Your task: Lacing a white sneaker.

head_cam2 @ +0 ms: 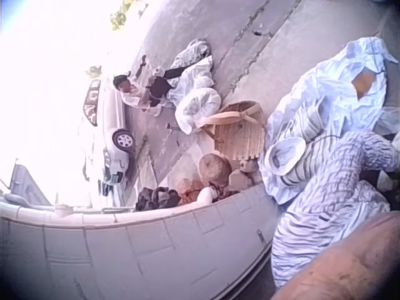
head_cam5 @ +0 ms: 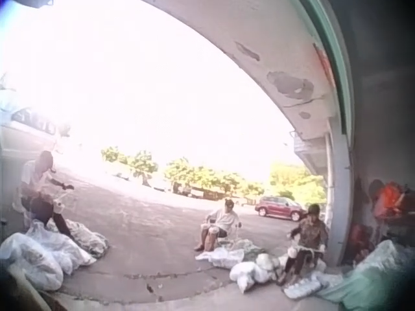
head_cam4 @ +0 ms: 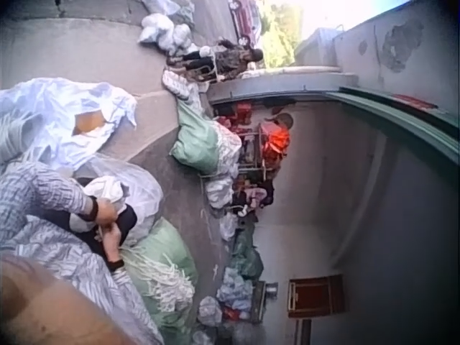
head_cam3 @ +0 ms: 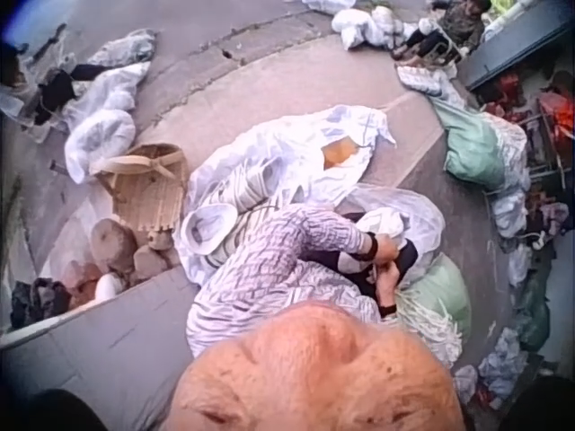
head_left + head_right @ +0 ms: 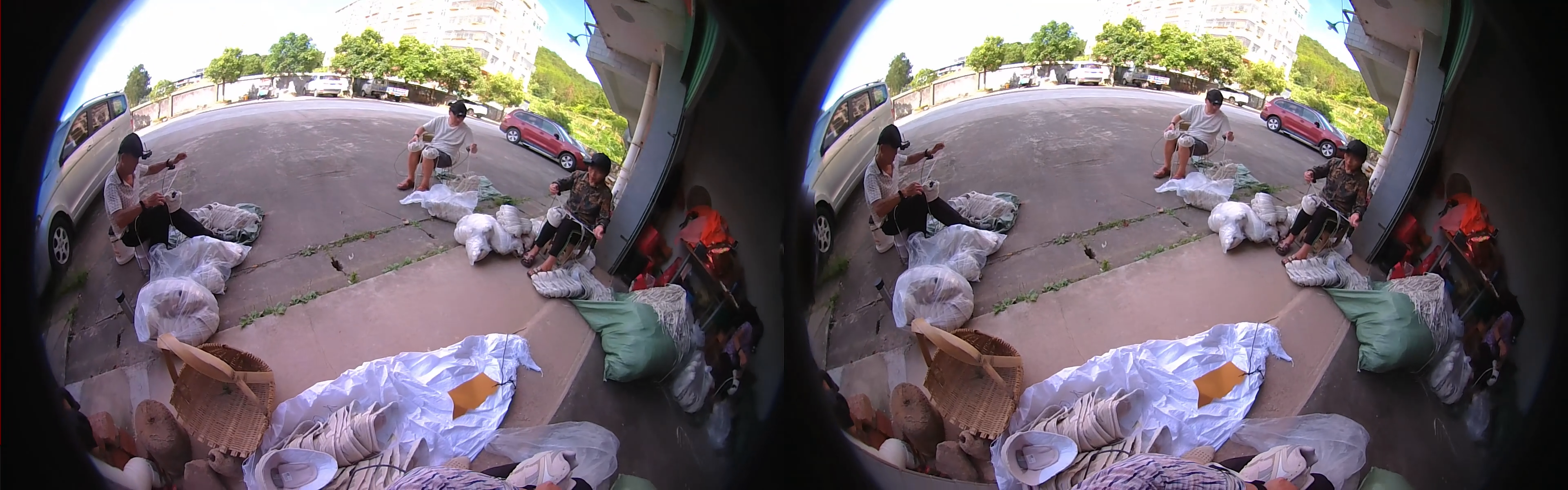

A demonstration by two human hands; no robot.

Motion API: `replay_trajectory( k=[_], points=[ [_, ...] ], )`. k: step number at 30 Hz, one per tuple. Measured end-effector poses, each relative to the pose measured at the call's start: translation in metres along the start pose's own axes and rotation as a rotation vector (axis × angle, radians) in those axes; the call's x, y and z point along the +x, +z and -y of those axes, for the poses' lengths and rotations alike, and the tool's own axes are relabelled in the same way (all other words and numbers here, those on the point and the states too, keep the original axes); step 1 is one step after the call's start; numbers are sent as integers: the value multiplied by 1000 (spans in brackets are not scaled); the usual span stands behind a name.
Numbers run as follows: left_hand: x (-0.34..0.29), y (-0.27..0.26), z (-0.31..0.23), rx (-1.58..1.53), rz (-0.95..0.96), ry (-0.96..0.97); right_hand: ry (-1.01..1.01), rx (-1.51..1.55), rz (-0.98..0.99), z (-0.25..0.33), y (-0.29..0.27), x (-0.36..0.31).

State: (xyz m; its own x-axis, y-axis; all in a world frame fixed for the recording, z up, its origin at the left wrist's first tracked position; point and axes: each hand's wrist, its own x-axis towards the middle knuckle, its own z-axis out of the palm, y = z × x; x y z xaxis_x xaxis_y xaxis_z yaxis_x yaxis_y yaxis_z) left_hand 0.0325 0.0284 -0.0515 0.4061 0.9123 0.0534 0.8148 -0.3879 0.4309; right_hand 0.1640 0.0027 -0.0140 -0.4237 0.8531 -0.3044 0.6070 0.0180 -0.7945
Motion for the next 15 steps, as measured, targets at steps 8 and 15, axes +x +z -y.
replay_trajectory(
  k=[8, 15],
  points=[
    [3, 23, 3, -141, -70, -31, 287, 305, 84, -1, 0, -2],
    [-9, 0, -2, -163, -20, -59, 331, 306, 98, -10, -4, 1]
  ],
)
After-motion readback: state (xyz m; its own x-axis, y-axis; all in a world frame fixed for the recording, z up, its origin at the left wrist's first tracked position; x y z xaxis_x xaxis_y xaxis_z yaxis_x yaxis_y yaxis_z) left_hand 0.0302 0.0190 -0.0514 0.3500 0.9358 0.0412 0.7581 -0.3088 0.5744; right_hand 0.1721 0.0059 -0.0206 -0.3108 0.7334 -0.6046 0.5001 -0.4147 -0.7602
